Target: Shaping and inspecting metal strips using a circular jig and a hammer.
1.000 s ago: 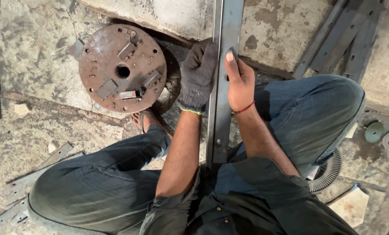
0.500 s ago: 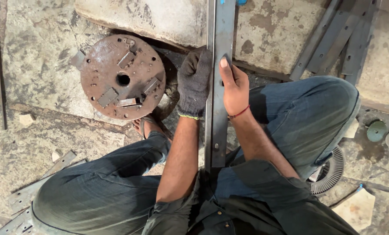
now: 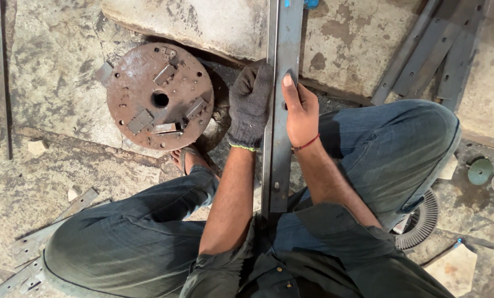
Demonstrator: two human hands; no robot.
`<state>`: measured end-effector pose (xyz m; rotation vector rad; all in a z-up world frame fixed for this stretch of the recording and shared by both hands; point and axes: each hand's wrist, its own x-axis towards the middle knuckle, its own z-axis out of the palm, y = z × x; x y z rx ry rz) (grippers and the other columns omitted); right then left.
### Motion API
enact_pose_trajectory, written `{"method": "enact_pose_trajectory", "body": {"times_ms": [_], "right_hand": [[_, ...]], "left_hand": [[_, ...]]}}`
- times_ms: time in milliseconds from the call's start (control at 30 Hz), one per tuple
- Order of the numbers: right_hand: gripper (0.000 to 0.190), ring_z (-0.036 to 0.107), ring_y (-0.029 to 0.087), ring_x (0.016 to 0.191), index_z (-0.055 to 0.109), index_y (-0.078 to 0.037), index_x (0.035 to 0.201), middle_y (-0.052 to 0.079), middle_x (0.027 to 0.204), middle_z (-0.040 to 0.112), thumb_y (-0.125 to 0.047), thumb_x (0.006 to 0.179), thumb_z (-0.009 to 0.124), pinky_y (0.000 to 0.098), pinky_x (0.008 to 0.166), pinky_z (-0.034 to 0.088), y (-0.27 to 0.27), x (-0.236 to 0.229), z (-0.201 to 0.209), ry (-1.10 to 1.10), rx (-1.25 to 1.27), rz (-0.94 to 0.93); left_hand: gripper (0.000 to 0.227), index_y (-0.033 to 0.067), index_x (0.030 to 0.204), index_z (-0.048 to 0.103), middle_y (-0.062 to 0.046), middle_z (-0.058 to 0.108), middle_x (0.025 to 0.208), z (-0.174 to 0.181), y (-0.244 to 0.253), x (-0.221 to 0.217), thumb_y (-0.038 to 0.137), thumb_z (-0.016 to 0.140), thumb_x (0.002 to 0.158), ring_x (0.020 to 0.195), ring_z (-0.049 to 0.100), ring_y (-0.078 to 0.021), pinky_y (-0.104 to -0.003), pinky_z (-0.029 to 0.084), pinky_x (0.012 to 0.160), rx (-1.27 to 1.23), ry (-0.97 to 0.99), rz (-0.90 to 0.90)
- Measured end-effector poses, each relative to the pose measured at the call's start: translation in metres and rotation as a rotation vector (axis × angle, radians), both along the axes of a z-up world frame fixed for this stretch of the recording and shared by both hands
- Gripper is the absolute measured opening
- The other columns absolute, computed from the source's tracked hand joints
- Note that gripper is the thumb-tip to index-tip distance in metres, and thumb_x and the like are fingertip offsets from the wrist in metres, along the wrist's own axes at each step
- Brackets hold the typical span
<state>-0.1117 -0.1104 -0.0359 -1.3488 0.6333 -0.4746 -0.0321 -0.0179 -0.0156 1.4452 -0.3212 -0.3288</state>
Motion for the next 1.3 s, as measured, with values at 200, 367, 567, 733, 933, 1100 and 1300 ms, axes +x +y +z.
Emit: {"method": "enact_pose_trajectory", "body": {"times_ms": [200, 367, 567, 733, 933, 1100, 1300], "right_hand": [[0.045, 0.03, 0.003, 0.068, 0.055, -0.007, 0.076, -0.011, 0.072, 0.038, -0.038, 0.108, 0.06, 0.0265, 0.058, 0.024, 0.0, 0.001, -0.003, 0.004, -0.019, -0.002], [0.044, 0.031, 0.003, 0.069, 0.056, -0.006, 0.078, -0.01, 0.073, 0.04, -0.037, 0.109, 0.061, 0.0268, 0.058, 0.024, 0.001, 0.002, -0.004, -0.014, 0.006, 0.028], [0.039, 0.041, 0.004, 0.066, 0.061, -0.006, 0.081, -0.008, 0.072, 0.051, -0.036, 0.108, 0.061, 0.0284, 0.058, 0.031, -0.006, 0.003, -0.019, -0.031, 0.039, -0.025], [0.045, 0.036, 0.005, 0.069, 0.055, -0.008, 0.079, -0.008, 0.072, 0.044, -0.038, 0.111, 0.062, 0.0286, 0.059, 0.029, -0.008, 0.005, -0.034, 0.012, -0.101, -0.084], [0.042, 0.037, 0.005, 0.069, 0.054, -0.01, 0.08, -0.008, 0.074, 0.045, -0.038, 0.111, 0.058, 0.0292, 0.06, 0.031, 0.0, 0.0, -0.027, 0.039, -0.083, -0.015], [0.042, 0.033, 0.005, 0.07, 0.052, -0.008, 0.081, -0.008, 0.075, 0.04, -0.036, 0.113, 0.057, 0.029, 0.061, 0.027, 0.005, 0.005, -0.028, 0.035, -0.065, 0.004], [0.04, 0.036, 0.005, 0.071, 0.056, -0.006, 0.085, -0.007, 0.076, 0.045, -0.034, 0.114, 0.056, 0.0277, 0.062, 0.03, 0.014, 0.008, -0.039, 0.024, -0.097, 0.051]], "left_hand": [[0.024, -0.0008, 0.106, 0.069, 0.0, 0.067, 0.093, -0.009, -0.001, 0.0, 0.022, 0.063, 0.107, 0.087, 0.056, -0.0068, -0.027, 0.052, 0.08, -0.034, 0.028, 0.013], [0.025, -0.0012, 0.111, 0.071, -0.001, 0.07, 0.099, -0.013, 0.008, 0.006, 0.022, 0.065, 0.106, 0.092, 0.058, -0.0067, -0.027, 0.053, 0.085, -0.066, 0.008, 0.032], [0.029, 0.0102, 0.112, 0.074, -0.009, 0.077, 0.095, -0.044, 0.033, 0.024, 0.036, 0.067, 0.101, 0.087, 0.07, -0.0201, -0.034, 0.057, 0.079, 0.378, -0.152, 0.099], [0.032, 0.0161, 0.112, 0.071, -0.018, 0.074, 0.097, -0.131, 0.065, 0.005, 0.042, 0.063, 0.095, 0.087, 0.071, -0.0413, -0.052, 0.055, 0.075, 0.707, -0.279, 0.121], [0.037, 0.0117, 0.106, 0.063, -0.022, 0.071, 0.094, -0.196, 0.08, -0.017, 0.047, 0.055, 0.1, 0.089, 0.067, -0.0468, -0.062, 0.048, 0.079, 1.073, -0.015, 0.077], [0.038, 0.0103, 0.105, 0.062, -0.027, 0.069, 0.099, -0.222, 0.104, -0.035, 0.046, 0.053, 0.095, 0.092, 0.064, -0.0505, -0.062, 0.048, 0.078, 1.01, -0.028, 0.068], [0.044, 0.0086, 0.113, 0.057, -0.03, 0.068, 0.102, -0.237, 0.119, -0.044, 0.05, 0.046, 0.103, 0.1, 0.064, -0.0502, -0.062, 0.046, 0.085, 1.129, 0.352, -0.063]]}}
